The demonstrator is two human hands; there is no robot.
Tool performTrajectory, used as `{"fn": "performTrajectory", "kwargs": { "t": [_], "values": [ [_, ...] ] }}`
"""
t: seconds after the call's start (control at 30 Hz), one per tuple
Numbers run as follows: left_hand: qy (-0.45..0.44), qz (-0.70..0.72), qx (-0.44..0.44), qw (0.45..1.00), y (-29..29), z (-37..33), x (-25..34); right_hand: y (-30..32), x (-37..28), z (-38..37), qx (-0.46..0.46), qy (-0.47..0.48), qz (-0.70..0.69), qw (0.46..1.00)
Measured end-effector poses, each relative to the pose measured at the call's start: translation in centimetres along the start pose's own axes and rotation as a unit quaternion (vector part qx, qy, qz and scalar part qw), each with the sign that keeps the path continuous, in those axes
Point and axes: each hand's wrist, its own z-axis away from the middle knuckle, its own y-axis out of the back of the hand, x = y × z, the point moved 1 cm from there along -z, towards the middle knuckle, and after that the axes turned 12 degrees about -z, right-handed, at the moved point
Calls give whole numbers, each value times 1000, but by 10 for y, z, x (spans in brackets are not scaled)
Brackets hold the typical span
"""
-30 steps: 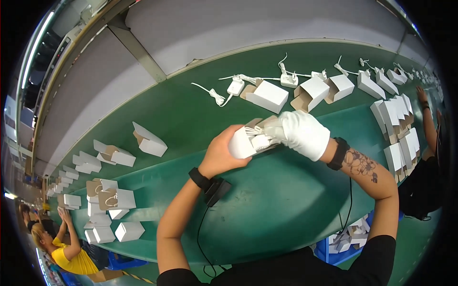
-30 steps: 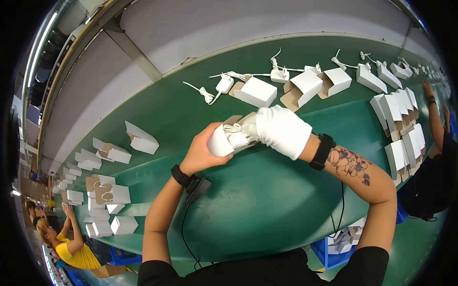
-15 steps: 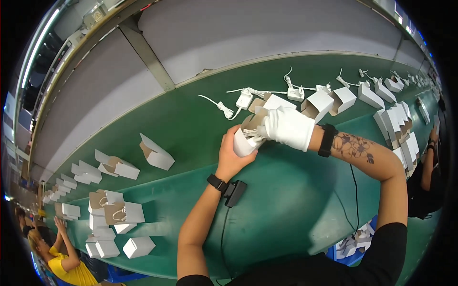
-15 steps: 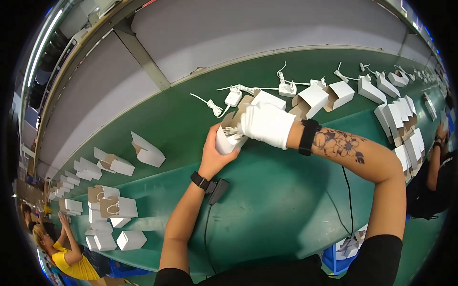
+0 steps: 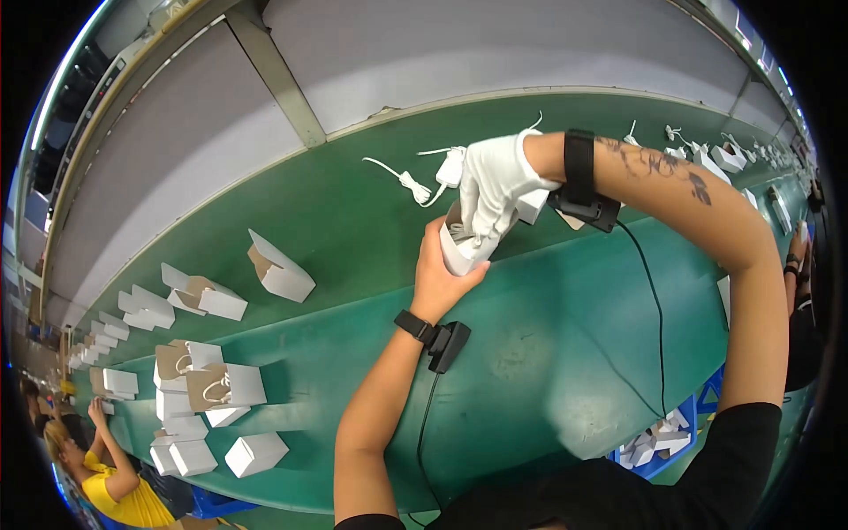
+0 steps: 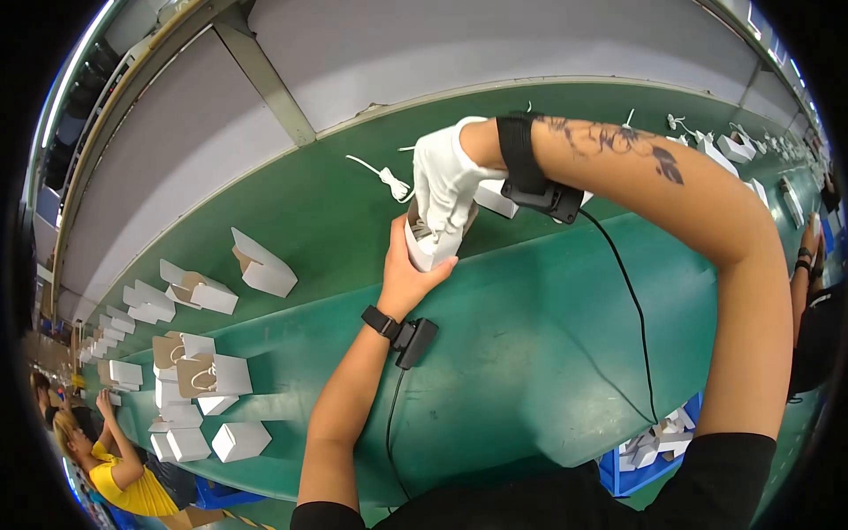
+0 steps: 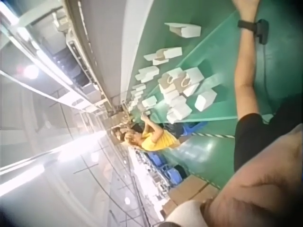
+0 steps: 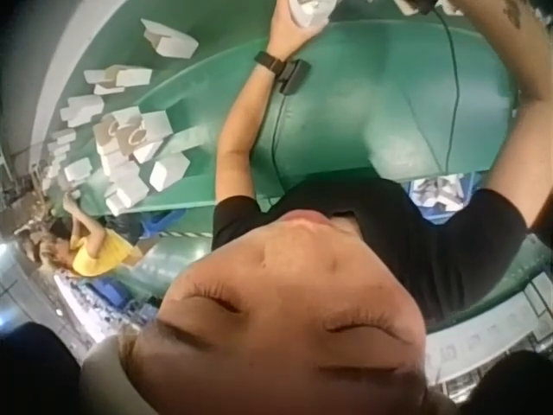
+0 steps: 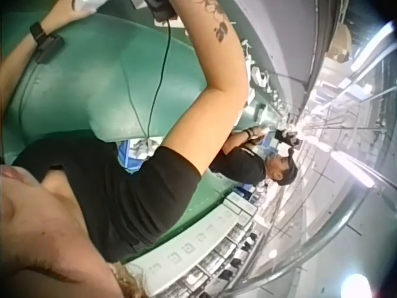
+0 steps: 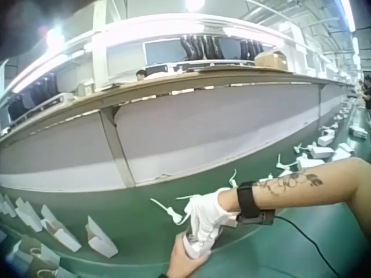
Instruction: The person packages power adapters by picking up an adapter, folding the attached cable, and sliding the unit into a small white box. This process is repeated for several adapters and boxes on the green assembly line.
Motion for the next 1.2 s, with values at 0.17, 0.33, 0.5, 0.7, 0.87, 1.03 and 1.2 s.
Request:
{"fn": "performTrajectory", "kwargs": {
  "t": [0.17,0.33,0.5,0.7,0.87,1.03,1.2],
  "values": [
    [58,19,2,998,-2,3,7,-6,8,1,23,28,-132,991],
    [86,-16,9,996,-9,2,8,-10,2,3,56,22,-44,997],
    [109,-27,5,994,-14,3,14,-13,-7,5,63,34,185,980],
    [90,-70,23,993,-21,1,21,-26,-18,9,33,23,361,931],
    [97,-57,32,993,-24,1,22,-24,-19,11,45,67,370,926],
    [45,-64,45,996,-24,2,17,-36,-16,-2,42,101,427,897],
    [56,-55,62,995,-35,-4,12,-38,-1,-14,54,89,521,847]
  ]
}}
